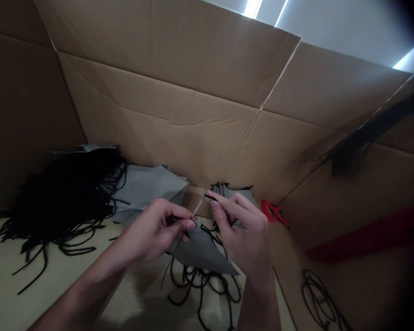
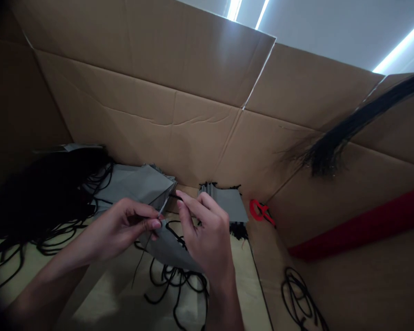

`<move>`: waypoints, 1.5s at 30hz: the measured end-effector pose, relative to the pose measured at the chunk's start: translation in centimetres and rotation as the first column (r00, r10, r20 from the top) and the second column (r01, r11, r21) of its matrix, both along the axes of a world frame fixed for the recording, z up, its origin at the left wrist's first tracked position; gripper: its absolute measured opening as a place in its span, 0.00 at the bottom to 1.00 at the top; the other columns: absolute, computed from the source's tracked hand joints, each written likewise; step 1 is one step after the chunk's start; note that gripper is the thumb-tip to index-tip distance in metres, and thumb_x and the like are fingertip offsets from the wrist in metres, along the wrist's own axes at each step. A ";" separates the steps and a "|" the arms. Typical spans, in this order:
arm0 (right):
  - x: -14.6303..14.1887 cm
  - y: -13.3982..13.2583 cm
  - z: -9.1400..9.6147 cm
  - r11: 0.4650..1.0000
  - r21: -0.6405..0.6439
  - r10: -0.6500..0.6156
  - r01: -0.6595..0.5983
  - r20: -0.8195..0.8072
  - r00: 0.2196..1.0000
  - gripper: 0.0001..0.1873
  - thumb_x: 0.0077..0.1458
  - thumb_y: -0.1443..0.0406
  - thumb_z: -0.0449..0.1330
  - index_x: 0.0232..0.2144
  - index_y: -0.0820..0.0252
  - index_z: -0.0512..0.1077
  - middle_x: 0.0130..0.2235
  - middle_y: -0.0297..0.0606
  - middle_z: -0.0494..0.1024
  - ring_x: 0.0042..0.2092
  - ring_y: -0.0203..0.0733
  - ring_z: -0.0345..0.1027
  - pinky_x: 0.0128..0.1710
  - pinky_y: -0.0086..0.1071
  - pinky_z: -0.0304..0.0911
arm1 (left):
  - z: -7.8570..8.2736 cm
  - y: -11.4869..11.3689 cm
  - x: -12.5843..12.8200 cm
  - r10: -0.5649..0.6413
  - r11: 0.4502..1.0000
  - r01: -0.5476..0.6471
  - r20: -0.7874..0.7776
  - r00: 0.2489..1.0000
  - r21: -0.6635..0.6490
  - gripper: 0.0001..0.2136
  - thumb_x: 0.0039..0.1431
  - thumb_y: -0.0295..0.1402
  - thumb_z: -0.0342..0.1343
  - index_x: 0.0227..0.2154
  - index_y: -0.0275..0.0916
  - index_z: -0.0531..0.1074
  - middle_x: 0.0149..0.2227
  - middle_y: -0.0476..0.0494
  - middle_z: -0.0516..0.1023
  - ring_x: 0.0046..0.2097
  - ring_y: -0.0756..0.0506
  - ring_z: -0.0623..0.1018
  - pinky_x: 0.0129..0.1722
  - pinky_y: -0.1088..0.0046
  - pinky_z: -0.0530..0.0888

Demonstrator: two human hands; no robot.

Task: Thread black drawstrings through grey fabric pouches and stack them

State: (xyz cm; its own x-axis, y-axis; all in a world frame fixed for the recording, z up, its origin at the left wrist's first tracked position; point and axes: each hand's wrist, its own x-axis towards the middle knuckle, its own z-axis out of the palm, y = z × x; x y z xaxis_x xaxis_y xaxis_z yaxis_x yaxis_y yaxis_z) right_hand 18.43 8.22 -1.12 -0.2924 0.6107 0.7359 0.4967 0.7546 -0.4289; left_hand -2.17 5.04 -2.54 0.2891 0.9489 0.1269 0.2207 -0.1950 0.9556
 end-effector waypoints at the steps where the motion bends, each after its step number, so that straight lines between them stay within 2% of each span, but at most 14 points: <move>1: 0.0 0.0 0.0 1.000 0.002 -0.005 0.005 -0.001 1.000 0.14 0.69 0.71 0.62 0.52 0.63 0.84 0.29 0.30 0.66 0.28 0.34 0.60 0.29 0.29 0.64 | 0.0 0.0 0.0 -0.003 1.000 0.003 -0.012 1.000 0.002 0.17 0.68 0.40 0.57 0.25 0.36 0.77 0.26 0.45 0.78 0.32 0.46 0.76 0.32 0.75 0.69; 8: 0.0 0.0 0.1 1.000 -0.001 -0.031 0.031 0.002 1.000 0.13 0.70 0.68 0.62 0.51 0.63 0.85 0.28 0.29 0.65 0.27 0.33 0.59 0.27 0.29 0.62 | -0.3 0.0 -0.1 0.024 1.000 -0.024 -0.084 0.996 0.010 0.18 0.68 0.42 0.56 0.25 0.37 0.77 0.26 0.45 0.77 0.32 0.46 0.74 0.33 0.73 0.67; 14: -0.1 -0.1 -0.1 1.000 0.006 -0.020 0.020 0.020 1.000 0.13 0.70 0.69 0.61 0.51 0.62 0.85 0.29 0.30 0.66 0.28 0.34 0.61 0.29 0.29 0.64 | -0.1 0.0 0.1 0.034 0.997 -0.024 -0.150 0.988 0.070 0.18 0.68 0.39 0.54 0.24 0.37 0.75 0.25 0.46 0.75 0.30 0.47 0.71 0.31 0.73 0.64; 20: -0.2 0.0 0.0 0.996 -0.078 0.048 -0.046 0.022 0.999 0.14 0.73 0.64 0.58 0.52 0.60 0.83 0.32 0.34 0.73 0.32 0.37 0.67 0.34 0.31 0.69 | -0.6 -0.2 1.4 0.147 0.973 -0.091 -0.262 0.954 0.214 0.17 0.68 0.31 0.51 0.24 0.36 0.76 0.22 0.50 0.68 0.27 0.50 0.64 0.28 0.74 0.59; 23: -0.5 0.1 -0.1 0.989 -0.135 0.055 -0.057 -0.019 0.998 0.17 0.76 0.61 0.54 0.50 0.58 0.83 0.34 0.35 0.74 0.35 0.38 0.71 0.37 0.33 0.70 | -1.6 -0.1 2.1 0.210 0.940 -0.106 -0.305 0.929 0.326 0.15 0.67 0.27 0.51 0.24 0.37 0.76 0.22 0.50 0.71 0.26 0.50 0.65 0.29 0.73 0.60; 28: -1.3 0.2 -0.5 0.981 -0.191 0.008 -0.030 -0.116 0.993 0.20 0.77 0.60 0.51 0.45 0.57 0.83 0.33 0.35 0.74 0.35 0.38 0.70 0.38 0.33 0.68 | -3.0 0.2 2.8 0.312 0.862 -0.129 -0.312 0.897 0.491 0.14 0.63 0.20 0.51 0.28 0.37 0.79 0.28 0.44 0.81 0.29 0.46 0.76 0.31 0.71 0.66; 32: -2.0 0.2 -0.9 0.970 -0.240 -0.014 -0.029 -0.175 0.984 0.20 0.76 0.59 0.54 0.38 0.57 0.83 0.33 0.35 0.74 0.34 0.38 0.70 0.35 0.32 0.66 | -3.4 0.2 3.2 0.393 0.801 -0.147 -0.325 0.860 0.580 0.15 0.60 0.16 0.49 0.33 0.36 0.80 0.32 0.42 0.84 0.32 0.43 0.82 0.33 0.70 0.73; 35: -2.6 0.2 -1.1 0.965 -0.261 -0.034 -0.017 -0.191 0.981 0.18 0.73 0.58 0.57 0.33 0.57 0.81 0.33 0.36 0.76 0.35 0.39 0.72 0.36 0.33 0.67 | -3.6 0.1 3.5 0.484 0.750 -0.165 -0.363 0.796 0.640 0.17 0.56 0.14 0.49 0.36 0.37 0.80 0.36 0.41 0.86 0.36 0.42 0.84 0.37 0.68 0.78; 37: -2.9 0.1 -1.3 0.969 -0.246 -0.059 0.012 -0.182 0.982 0.16 0.73 0.59 0.57 0.35 0.56 0.80 0.37 0.38 0.79 0.41 0.42 0.74 0.42 0.36 0.69 | -3.7 0.0 3.7 0.542 0.707 -0.182 -0.358 0.761 0.684 0.18 0.57 0.14 0.49 0.38 0.38 0.81 0.38 0.41 0.87 0.38 0.42 0.85 0.39 0.67 0.80; 39: -3.3 0.1 -1.5 0.975 -0.219 -0.088 0.049 -0.171 0.981 0.13 0.73 0.60 0.56 0.40 0.56 0.79 0.42 0.41 0.81 0.48 0.46 0.75 0.50 0.41 0.70 | -3.8 0.0 3.9 0.580 0.672 -0.204 -0.336 0.742 0.711 0.18 0.59 0.15 0.49 0.39 0.39 0.81 0.38 0.41 0.87 0.38 0.41 0.85 0.39 0.67 0.81; 42: -4.0 -0.1 -1.9 0.975 -0.198 -0.135 0.101 -0.165 0.977 0.12 0.74 0.60 0.53 0.47 0.56 0.76 0.48 0.44 0.81 0.53 0.49 0.73 0.55 0.47 0.68 | -3.9 -0.3 4.1 0.596 0.665 -0.236 -0.313 0.740 0.709 0.15 0.62 0.17 0.51 0.39 0.38 0.81 0.37 0.42 0.87 0.35 0.42 0.85 0.36 0.68 0.81; 45: -4.8 -0.5 -2.3 0.970 -0.195 -0.180 0.148 -0.160 0.971 0.13 0.74 0.61 0.51 0.47 0.58 0.74 0.48 0.46 0.81 0.53 0.51 0.72 0.56 0.50 0.67 | -3.9 -0.6 4.3 0.612 0.655 -0.263 -0.293 0.734 0.709 0.12 0.63 0.18 0.53 0.38 0.37 0.79 0.36 0.41 0.86 0.33 0.42 0.84 0.34 0.67 0.80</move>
State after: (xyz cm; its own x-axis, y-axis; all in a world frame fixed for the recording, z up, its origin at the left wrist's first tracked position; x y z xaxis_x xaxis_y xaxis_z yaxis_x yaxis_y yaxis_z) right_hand 13.60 7.68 -3.46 -0.0535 0.7666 0.6399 0.5124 0.5711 -0.6413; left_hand 2.11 4.49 -6.45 0.0425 0.7417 0.6694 0.8113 -0.4166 0.4101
